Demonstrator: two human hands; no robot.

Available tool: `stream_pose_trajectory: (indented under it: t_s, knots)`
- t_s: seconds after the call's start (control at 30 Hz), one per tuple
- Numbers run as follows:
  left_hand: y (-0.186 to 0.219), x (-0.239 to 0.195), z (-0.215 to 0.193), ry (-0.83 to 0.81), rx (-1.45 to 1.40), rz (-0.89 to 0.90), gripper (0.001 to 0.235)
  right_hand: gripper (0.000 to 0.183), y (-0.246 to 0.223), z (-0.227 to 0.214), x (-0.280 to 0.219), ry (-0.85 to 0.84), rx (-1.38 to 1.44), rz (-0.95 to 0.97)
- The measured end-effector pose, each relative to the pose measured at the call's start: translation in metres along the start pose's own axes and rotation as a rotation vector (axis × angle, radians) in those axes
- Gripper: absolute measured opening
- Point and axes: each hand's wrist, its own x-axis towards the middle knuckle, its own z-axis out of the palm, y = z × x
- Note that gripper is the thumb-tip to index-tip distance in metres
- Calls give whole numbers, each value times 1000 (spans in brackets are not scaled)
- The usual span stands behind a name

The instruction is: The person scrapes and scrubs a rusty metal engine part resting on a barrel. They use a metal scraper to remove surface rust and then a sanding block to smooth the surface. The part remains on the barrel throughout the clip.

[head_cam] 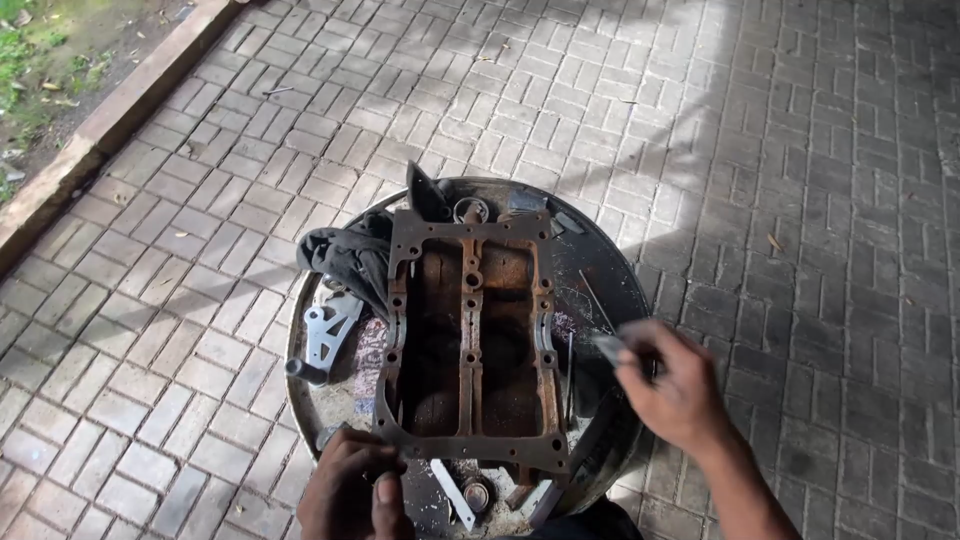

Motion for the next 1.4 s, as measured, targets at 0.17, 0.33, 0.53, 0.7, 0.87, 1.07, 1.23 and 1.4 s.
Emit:
stream_pose_trajectory:
  t_s: [0.17, 0.33, 0.53, 0.7, 0.87, 1.07, 1.23, 1.4]
  knots:
    - [9, 19, 14, -137, 161, -36, 43, 17, -7, 63, 49, -115, 46, -589]
    - [3, 10, 13, -88, 216, -50, 39, 33, -29, 33, 56, -307, -32, -533]
    - [6, 8, 10, -109, 205, -44, 41, 44, -26, 16, 43, -414, -160, -501]
    - [6, 15, 15, -109, 223, 8, 36, 44, -30, 16, 48, -536, 18, -228]
    - [6, 11, 9, -105, 168, -24, 30, 46, -30, 3, 40, -531, -8, -173]
    - [10, 11, 11, -105, 214, -70, 31, 48, -13, 34, 49, -541, 90, -302]
    - [12, 23, 14, -28, 234, -61, 31, 52, -27, 32, 62, -530, 39, -348]
    - [5, 18, 6, -139, 218, 32, 27, 54, 4, 29, 50, -440, 9, -456]
